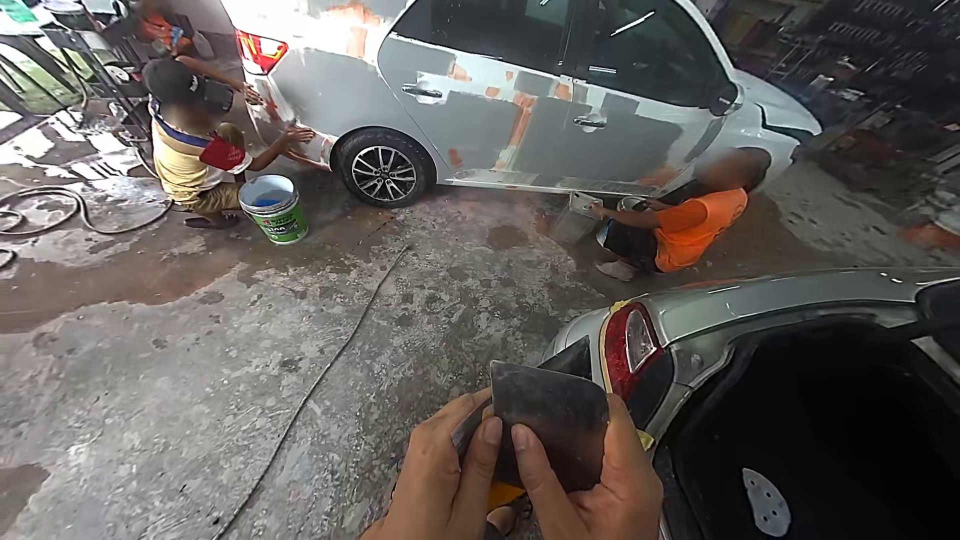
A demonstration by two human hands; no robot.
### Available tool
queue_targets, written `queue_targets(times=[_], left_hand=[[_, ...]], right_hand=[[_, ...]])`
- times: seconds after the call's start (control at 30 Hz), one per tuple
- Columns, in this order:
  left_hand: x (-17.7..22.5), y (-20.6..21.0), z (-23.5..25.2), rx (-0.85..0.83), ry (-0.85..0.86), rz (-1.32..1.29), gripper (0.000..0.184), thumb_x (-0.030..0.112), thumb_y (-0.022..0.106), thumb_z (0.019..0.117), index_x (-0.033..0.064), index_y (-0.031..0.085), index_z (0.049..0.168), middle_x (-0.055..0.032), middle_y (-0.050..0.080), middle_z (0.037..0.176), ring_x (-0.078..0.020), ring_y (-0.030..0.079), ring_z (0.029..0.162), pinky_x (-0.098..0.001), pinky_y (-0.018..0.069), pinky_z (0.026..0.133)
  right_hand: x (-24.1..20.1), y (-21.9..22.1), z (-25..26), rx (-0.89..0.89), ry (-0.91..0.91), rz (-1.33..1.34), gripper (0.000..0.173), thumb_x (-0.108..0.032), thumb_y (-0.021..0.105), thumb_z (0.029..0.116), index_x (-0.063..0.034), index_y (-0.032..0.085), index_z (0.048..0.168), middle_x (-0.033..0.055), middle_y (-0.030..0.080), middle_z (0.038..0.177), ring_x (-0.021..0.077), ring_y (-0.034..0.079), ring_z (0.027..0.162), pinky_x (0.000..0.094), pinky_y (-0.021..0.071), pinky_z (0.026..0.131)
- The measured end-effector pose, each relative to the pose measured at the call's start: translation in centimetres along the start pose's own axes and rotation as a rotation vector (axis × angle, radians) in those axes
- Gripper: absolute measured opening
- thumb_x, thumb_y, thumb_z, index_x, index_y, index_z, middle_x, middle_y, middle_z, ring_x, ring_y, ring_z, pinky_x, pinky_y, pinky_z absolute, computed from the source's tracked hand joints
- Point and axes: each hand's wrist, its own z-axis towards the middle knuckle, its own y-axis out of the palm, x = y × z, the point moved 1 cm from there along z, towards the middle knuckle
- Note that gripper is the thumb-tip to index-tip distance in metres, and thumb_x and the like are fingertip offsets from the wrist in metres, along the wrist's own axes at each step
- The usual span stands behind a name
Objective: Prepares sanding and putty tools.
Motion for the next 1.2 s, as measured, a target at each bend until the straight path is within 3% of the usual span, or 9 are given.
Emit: queue_targets(times=[0.23, 0.53, 0.87, 1.2], left_hand=[[0.5, 0.4, -0.4, 0.057, 0.035, -0.047, 0.035, 0.024, 0.044, 0.111, -0.0014, 0.065, 0.124, -0.0067, 0.073, 0.107, -0.0051, 0.069, 0.096, -0.0224, 0.0583, 0.088], [0.3, -0.1, -1.0, -0.028, 0.032, 0.005, 0.036, 0.027, 0.042, 0.1115, 0.0001, 0.064, 0.122, -0.0047, 0.072, 0.102, -0.003, 0.068, 0.092, -0.0209, 0.058, 0.085], [1.1, -0.5, -1.3, -0.083, 0.013, -0.173, 0.035, 0.026, 0.041, 0.1117, 0.0003, 0.065, 0.116, -0.0047, 0.068, 0.095, -0.0032, 0.065, 0.086, -0.0206, 0.0562, 0.08], [2.1, -0.4, -1.3, -0.017, 0.102, -0.14, 0.035, 0.027, 0.04, 0.1119, 0.0041, 0.065, 0.117, -0.0029, 0.069, 0.099, -0.0014, 0.066, 0.092, -0.0184, 0.055, 0.084]], right_hand=[[-1.1, 1.0, -0.3, 0.16, 0.037, 0.05, 0.039, -0.021, 0.076, 0.0892, -0.0042, 0.056, 0.117, -0.0055, 0.069, 0.099, -0.0031, 0.068, 0.092, 0.0147, 0.0604, 0.08], [-1.0, 0.5, -0.9, 0.111, -0.005, -0.002, 0.037, -0.024, 0.076, 0.0902, -0.0051, 0.057, 0.116, -0.0048, 0.069, 0.095, -0.0032, 0.068, 0.088, 0.0143, 0.0602, 0.076], [-1.9, -0.6, -0.8, 0.039, -0.065, -0.032, 0.035, -0.024, 0.075, 0.0913, -0.0079, 0.057, 0.116, -0.0059, 0.07, 0.096, -0.0047, 0.068, 0.09, 0.0129, 0.059, 0.079], [-3.9, 0.3, -1.9, 0.188, 0.011, 0.005, 0.037, -0.026, 0.075, 0.0914, -0.0092, 0.055, 0.117, -0.0074, 0.069, 0.098, -0.004, 0.068, 0.091, 0.0142, 0.0596, 0.08]])
